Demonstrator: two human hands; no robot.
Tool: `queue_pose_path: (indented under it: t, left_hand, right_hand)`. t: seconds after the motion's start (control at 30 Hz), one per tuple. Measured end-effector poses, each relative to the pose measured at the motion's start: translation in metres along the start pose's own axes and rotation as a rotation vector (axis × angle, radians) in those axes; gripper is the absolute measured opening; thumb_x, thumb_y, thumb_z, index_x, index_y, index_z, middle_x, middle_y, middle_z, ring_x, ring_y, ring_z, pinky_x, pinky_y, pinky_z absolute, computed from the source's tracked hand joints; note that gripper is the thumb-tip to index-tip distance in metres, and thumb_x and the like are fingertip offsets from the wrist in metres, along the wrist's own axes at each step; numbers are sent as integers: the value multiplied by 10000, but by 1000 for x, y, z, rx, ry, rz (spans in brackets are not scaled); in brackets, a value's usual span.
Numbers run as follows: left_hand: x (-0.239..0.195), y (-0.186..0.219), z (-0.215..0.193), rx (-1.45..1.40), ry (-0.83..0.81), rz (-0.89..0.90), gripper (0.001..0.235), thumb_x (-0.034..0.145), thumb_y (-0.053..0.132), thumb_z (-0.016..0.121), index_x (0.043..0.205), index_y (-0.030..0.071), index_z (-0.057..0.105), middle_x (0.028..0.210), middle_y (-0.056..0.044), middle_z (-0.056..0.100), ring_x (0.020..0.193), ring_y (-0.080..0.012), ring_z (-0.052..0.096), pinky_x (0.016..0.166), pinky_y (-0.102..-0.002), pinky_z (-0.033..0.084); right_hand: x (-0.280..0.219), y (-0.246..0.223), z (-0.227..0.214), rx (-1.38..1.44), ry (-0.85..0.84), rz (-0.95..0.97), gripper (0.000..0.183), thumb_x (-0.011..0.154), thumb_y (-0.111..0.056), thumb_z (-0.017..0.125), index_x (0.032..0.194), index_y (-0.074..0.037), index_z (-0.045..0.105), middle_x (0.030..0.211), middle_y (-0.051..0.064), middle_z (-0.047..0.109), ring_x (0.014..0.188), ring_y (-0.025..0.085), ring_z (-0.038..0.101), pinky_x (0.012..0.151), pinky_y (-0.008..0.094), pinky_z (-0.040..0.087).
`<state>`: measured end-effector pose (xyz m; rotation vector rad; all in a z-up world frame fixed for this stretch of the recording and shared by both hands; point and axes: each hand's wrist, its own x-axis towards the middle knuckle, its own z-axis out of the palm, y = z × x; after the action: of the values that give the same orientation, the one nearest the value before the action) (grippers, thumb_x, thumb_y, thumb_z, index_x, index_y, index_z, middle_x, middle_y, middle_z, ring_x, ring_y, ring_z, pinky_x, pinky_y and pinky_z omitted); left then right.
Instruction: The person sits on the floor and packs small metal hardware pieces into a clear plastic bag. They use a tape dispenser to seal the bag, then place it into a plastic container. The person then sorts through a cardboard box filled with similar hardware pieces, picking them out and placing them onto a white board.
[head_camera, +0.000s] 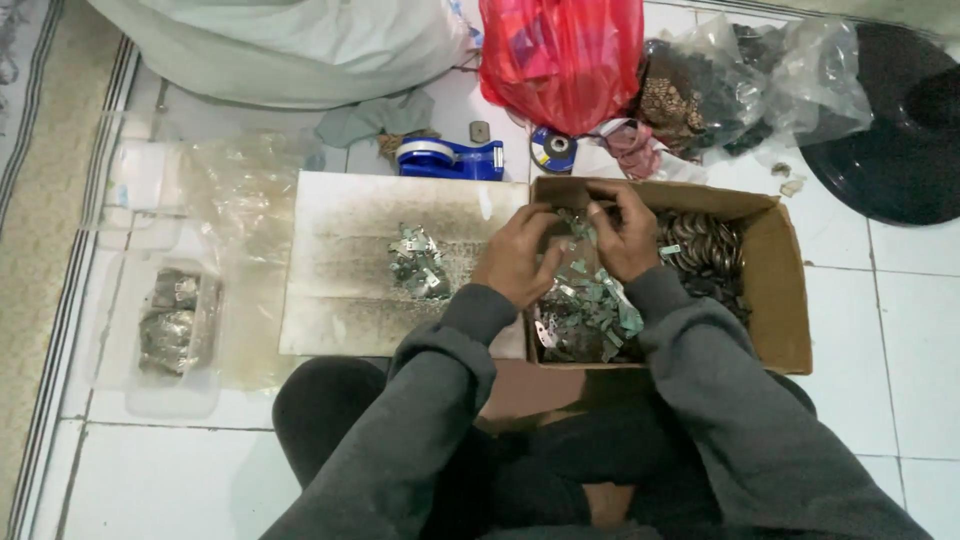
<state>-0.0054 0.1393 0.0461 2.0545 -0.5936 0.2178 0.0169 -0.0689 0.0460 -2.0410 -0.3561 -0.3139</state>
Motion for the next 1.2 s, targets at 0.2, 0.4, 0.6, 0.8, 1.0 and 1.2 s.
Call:
queue_pose_path:
  t: [0.2, 0.4, 0.6, 0.8, 1.0, 1.2]
  left_hand:
    - [24, 11, 61, 149, -441, -305, 500, 841, 98, 784, 1275, -48, 583, 1267, -298, 561, 1104, -445, 674, 866, -520, 655]
    - [6, -67, 151, 410, -577, -455, 425, 879, 72, 683, 1279, -43, 592, 1223, -258, 565, 1121, -449, 638, 742, -570, 637]
    - [8, -77, 169, 371, -581, -627, 411, 1007, 85, 451, 1356, -117, 532, 1353, -325, 534, 1272, -476, 550, 1034, -572, 554]
    - [0, -107, 194, 457, -623, -619, 382, 1029, 133, 385, 1333, -53, 522, 1260, -301, 610, 1185, -472, 628, 982, -567, 566]
    - [-13, -102, 199, 667, -594, -480, 285, 970, 65, 482, 979, 31, 765, 938, -199, 768, 889, -332, 762, 766, -405, 639]
    - [-13, -113, 201, 620, -639, -388, 304, 966, 31, 521, 816, 42, 785, 808, -213, 763, 767, -302, 766, 652, -381, 632]
  right_hand:
    - [-46, 87, -27, -215, -166, 169, 279, 1021, -100, 681, 1299, -82, 678, 1157, 201, 692, 1098, 522, 643, 780, 595, 616]
    - [-62, 98, -15, -351, -600, 110, 531, 881, -77, 685, 1400, -22, 587, 1439, 238, 554, 1266, 558, 527, 938, 695, 536]
    - [-76, 123, -4, -660, -739, 48, 653, 735, -191, 852, 1337, -103, 617, 1339, 133, 547, 1194, 404, 548, 884, 544, 527]
    - [-85, 144, 0, -431, -773, 203, 591, 823, -57, 773, 1376, -2, 572, 1255, 250, 615, 1171, 572, 553, 925, 657, 522]
    - [-95, 165, 4, -514, -812, 255, 544, 817, -151, 799, 1333, -63, 650, 1273, 225, 607, 1245, 512, 554, 985, 614, 534]
    - [-77, 121, -1, -450, -811, 356, 497, 853, -179, 784, 1295, 10, 657, 1212, 306, 622, 1207, 566, 566, 996, 690, 523]
